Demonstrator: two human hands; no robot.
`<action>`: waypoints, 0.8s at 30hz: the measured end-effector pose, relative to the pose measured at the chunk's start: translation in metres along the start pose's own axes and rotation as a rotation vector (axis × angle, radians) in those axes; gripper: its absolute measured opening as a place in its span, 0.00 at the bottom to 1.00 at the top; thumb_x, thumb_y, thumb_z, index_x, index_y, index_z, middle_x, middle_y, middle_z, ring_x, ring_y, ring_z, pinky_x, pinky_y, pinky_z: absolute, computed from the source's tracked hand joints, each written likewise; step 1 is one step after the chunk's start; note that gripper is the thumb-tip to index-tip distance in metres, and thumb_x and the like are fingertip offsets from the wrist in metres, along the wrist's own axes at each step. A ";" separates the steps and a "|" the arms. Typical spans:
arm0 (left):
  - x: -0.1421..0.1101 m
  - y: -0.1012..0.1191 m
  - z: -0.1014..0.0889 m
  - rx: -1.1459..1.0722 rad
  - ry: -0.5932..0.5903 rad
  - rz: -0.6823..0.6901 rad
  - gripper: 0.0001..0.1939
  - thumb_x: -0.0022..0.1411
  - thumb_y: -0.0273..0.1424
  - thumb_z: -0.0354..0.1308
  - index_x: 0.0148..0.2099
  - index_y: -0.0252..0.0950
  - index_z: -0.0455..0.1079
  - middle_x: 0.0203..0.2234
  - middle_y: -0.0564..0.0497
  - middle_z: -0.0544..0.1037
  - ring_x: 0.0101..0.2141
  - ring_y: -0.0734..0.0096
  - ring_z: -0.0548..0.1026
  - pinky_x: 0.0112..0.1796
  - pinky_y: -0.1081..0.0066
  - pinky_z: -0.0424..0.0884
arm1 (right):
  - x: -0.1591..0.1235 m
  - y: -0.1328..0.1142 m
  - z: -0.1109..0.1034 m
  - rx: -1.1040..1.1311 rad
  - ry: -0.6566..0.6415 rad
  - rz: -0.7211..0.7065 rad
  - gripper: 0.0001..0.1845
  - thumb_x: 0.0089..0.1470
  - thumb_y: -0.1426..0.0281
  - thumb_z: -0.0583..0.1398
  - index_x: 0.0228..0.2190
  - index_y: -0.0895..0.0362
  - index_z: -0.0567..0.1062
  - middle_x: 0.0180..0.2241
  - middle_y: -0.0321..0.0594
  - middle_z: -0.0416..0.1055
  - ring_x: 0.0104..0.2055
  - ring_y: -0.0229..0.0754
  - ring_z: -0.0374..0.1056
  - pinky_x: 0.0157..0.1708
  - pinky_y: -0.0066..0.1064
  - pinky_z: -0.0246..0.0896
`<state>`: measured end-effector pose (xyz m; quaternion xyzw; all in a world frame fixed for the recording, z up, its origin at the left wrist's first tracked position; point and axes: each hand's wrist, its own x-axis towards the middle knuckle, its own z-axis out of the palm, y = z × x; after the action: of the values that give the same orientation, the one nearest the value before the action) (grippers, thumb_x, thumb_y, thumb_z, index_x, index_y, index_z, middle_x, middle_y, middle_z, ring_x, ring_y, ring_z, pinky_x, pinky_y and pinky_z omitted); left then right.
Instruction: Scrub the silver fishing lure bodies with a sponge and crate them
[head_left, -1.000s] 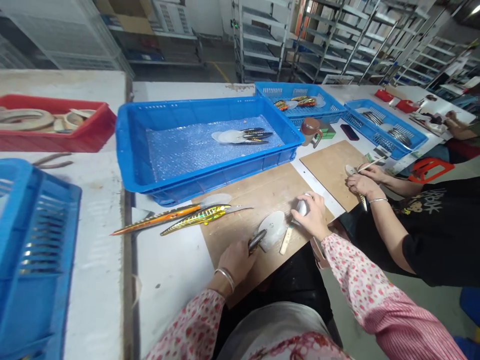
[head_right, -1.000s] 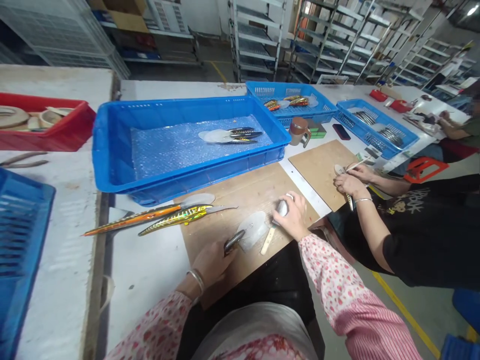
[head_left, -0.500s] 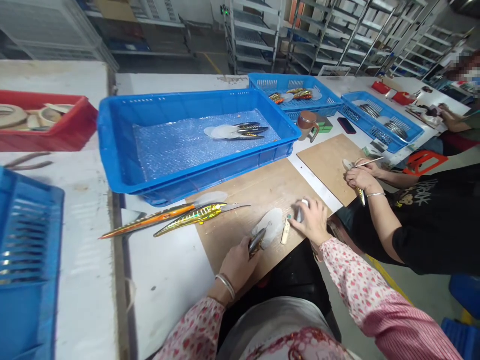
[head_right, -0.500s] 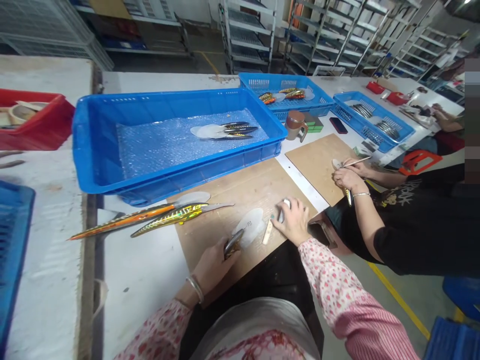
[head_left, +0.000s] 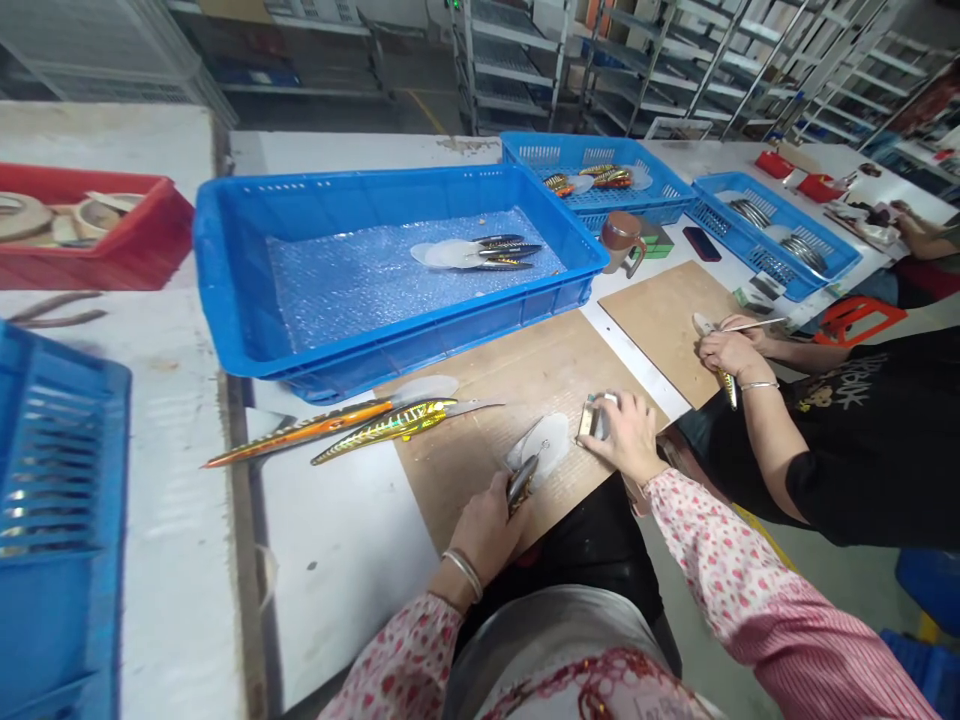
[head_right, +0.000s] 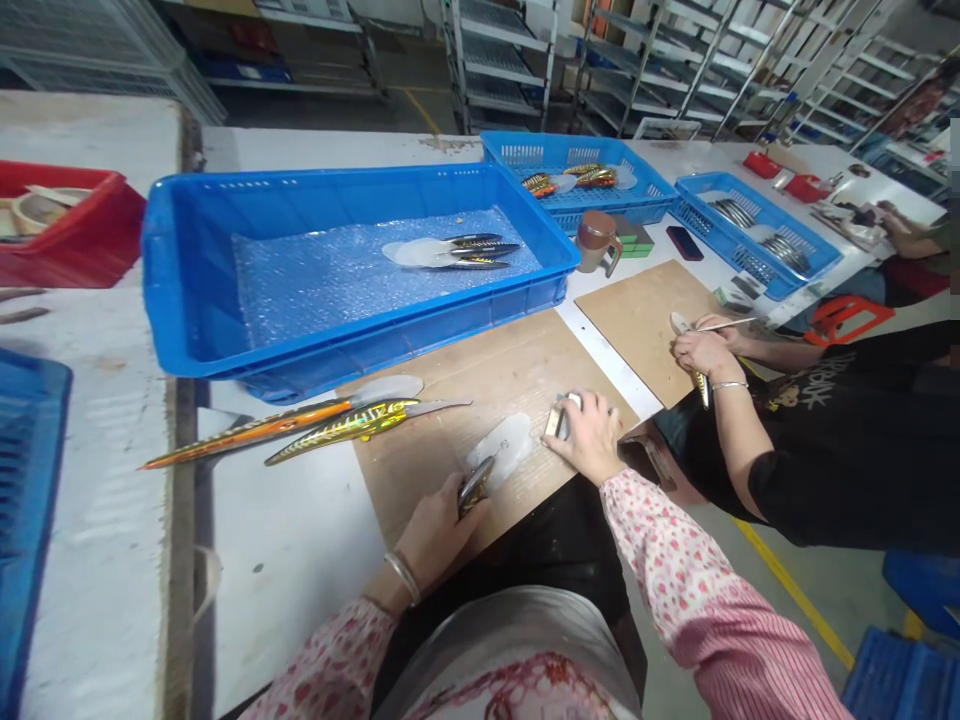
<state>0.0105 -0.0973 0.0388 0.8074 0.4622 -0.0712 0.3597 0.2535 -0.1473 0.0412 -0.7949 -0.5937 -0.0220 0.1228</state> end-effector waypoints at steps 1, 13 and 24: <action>-0.001 0.002 0.000 0.004 -0.009 0.000 0.17 0.64 0.38 0.49 0.51 0.34 0.61 0.37 0.45 0.79 0.40 0.59 0.77 0.39 0.68 0.67 | 0.008 0.004 0.001 0.051 0.035 0.052 0.25 0.45 0.52 0.64 0.43 0.51 0.72 0.50 0.45 0.61 0.51 0.56 0.54 0.46 0.47 0.52; -0.001 0.004 0.006 0.006 -0.055 -0.031 0.19 0.65 0.38 0.46 0.54 0.34 0.59 0.38 0.44 0.78 0.42 0.61 0.77 0.40 0.68 0.68 | 0.030 -0.048 0.022 0.256 -0.088 0.084 0.22 0.49 0.56 0.61 0.46 0.50 0.72 0.45 0.43 0.63 0.49 0.53 0.56 0.47 0.45 0.57; 0.002 0.003 0.006 -0.055 -0.066 -0.015 0.18 0.66 0.39 0.45 0.52 0.33 0.58 0.37 0.43 0.79 0.40 0.59 0.78 0.37 0.68 0.67 | 0.032 -0.060 0.010 0.207 -0.158 0.047 0.26 0.49 0.62 0.59 0.51 0.52 0.66 0.47 0.45 0.62 0.50 0.55 0.55 0.46 0.46 0.55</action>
<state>0.0156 -0.1006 0.0354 0.7910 0.4576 -0.0879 0.3964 0.2045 -0.0995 0.0478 -0.7909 -0.5819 0.1048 0.1576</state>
